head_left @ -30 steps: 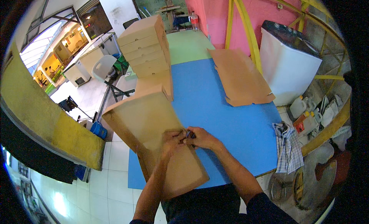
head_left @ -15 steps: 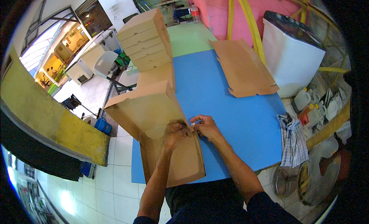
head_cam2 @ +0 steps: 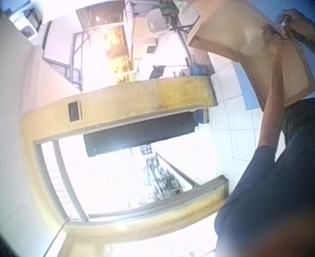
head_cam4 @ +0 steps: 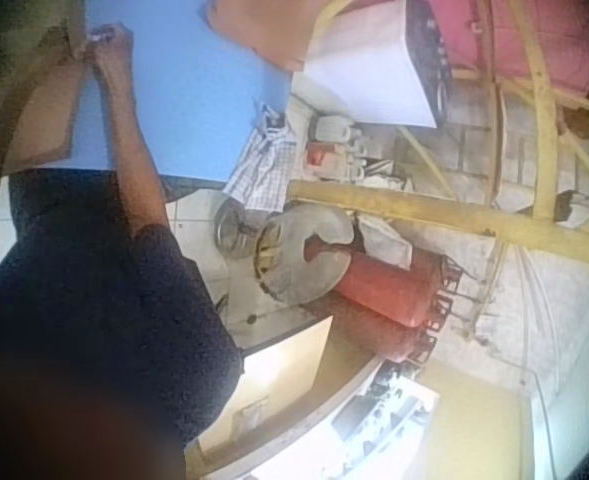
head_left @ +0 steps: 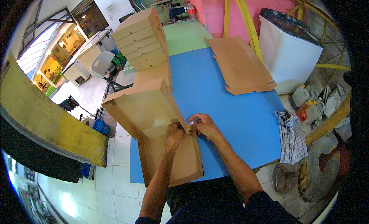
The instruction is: The person assembles flat-packed cardboard boxes by folding the side flaps, tucking tabs into slots, and closing the bottom. The person repeats this process for multiple boxes and stacks the finished boxes on the table.
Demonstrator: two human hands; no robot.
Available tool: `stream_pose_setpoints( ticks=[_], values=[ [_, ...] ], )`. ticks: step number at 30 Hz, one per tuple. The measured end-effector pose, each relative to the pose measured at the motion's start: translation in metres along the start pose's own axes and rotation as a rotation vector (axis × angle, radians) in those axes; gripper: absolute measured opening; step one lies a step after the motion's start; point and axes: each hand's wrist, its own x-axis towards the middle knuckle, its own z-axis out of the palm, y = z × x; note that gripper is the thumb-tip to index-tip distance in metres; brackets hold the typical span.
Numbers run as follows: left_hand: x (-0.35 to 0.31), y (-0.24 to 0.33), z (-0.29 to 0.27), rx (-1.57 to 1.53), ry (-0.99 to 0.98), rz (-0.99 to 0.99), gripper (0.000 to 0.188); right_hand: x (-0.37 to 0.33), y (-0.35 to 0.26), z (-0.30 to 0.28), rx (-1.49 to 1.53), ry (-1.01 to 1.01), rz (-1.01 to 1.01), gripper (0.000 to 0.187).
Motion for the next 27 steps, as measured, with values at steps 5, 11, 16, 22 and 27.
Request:
stream_pose_setpoints(
  ticks=[5,11,16,22,27],
  values=[
    [0.01,-0.029,0.001,-0.186,0.046,0.046,0.028,0.002,-0.005,-0.001,-0.055,-0.04,0.051,0.029],
    [-0.005,-0.011,0.002,-0.285,0.0,0.166,0.014,0.007,-0.006,-0.008,0.006,-0.101,0.133,0.031],
    [-0.001,-0.022,0.003,-0.249,0.185,0.101,0.026,0.008,-0.005,-0.018,0.027,-0.158,0.204,0.035],
    [0.024,-0.063,0.0,-0.242,0.079,0.096,0.012,0.011,-0.004,-0.016,0.06,-0.206,0.197,0.037],
    [0.021,-0.06,0.009,-0.387,0.135,0.149,0.012,0.008,0.001,-0.005,0.032,-0.068,0.106,0.032]
  ],
)
